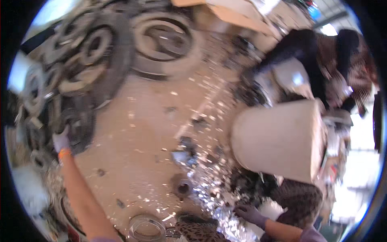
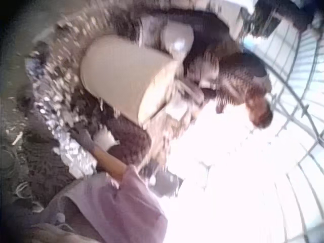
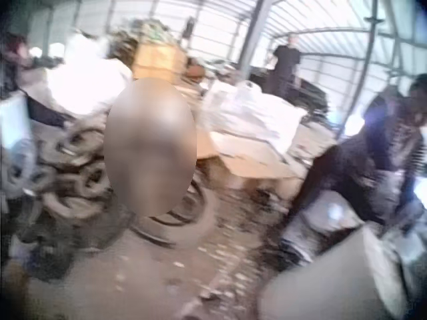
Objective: Scraping residue from circular metal rings using a hand tool while working in a group.
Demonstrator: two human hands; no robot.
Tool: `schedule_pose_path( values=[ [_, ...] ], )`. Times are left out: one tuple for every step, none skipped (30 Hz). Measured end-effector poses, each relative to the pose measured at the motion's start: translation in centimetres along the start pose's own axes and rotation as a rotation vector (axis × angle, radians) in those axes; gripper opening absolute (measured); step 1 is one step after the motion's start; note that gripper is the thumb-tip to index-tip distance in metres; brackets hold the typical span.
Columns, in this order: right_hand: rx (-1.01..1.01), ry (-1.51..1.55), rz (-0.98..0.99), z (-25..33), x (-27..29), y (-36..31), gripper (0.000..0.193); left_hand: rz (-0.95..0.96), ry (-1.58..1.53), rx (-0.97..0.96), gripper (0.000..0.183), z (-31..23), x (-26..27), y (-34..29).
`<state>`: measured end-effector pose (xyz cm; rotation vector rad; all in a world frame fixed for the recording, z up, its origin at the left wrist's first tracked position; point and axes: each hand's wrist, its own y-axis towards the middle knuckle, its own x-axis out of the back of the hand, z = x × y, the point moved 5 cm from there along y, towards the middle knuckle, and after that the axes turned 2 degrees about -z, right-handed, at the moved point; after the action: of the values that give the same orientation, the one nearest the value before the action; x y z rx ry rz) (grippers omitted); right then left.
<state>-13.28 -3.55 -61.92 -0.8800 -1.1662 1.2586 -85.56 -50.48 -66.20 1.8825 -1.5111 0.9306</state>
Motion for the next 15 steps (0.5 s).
schedule_pose_path(
  values=[
    [0.049, 0.033, -0.102, -0.9, -0.2, -1.0, 0.043, -0.023, -0.014, 0.015, 0.071, -1.7, -4.0, -2.3],
    [0.002, -0.134, -0.138, -0.5, 0.9, -2.4, 0.043, -0.037, -0.022, 0.029, 0.066, -5.0, -6.6, -4.4],
    [-0.061, -0.203, -0.091, 2.4, 1.0, -4.1, 0.04, 0.044, 0.024, 0.065, 0.067, -5.8, -6.4, -4.3],
    [0.289, -0.324, -0.124, 3.7, 1.0, -5.2, 0.04, 0.108, 0.074, 0.104, 0.068, -5.7, -6.3, -3.6],
    [0.252, -0.325, -0.079, 3.5, 0.8, -5.4, 0.038, 0.037, 0.295, 0.029, 0.067, -5.0, -5.7, -2.3],
    [0.216, -0.336, -0.037, 3.0, 0.9, -5.4, 0.037, -0.037, 0.507, -0.046, 0.066, -4.4, -5.8, -1.9],
    [0.328, -0.416, -0.059, 1.6, 1.4, -5.8, 0.035, -0.01, 0.519, -0.042, 0.066, -4.2, -6.8, -3.1],
    [0.443, -0.499, -0.074, 0.5, 2.0, -6.2, 0.034, -0.072, 0.516, -0.189, 0.062, -4.7, -7.6, -4.2],
    [0.152, -0.398, -0.034, 1.6, 3.8, -6.9, 0.034, -0.122, 0.517, -0.332, 0.058, -4.8, -8.0, -6.0],
    [0.293, -0.449, -0.039, 0.6, 5.1, -8.1, 0.038, 0.002, 0.355, -0.341, 0.049, -4.4, -7.7, -6.4],
    [0.158, -0.451, 0.008, 1.4, 6.8, -8.9, 0.039, -0.042, 0.594, -0.696, 0.046, -4.7, -5.4, -6.2],
    [0.018, -0.448, 0.054, 2.5, 8.2, -10.0, 0.04, -0.072, 0.817, -1.066, 0.042, -4.3, -3.8, -7.2],
    [0.204, -0.47, 0.033, 1.1, 8.7, -10.8, 0.04, -0.069, 0.92, -1.105, 0.042, -0.8, 3.9, -2.0],
    [0.331, -0.52, -0.038, 0.0, 9.6, -10.6, 0.04, 0.014, 0.801, -0.985, 0.042, 1.3, 6.2, -2.9],
    [0.281, -0.584, 0.007, 0.7, 10.7, -10.6, 0.04, 0.096, 0.627, -0.83, 0.042, 1.8, 4.5, -8.1]
  ],
)
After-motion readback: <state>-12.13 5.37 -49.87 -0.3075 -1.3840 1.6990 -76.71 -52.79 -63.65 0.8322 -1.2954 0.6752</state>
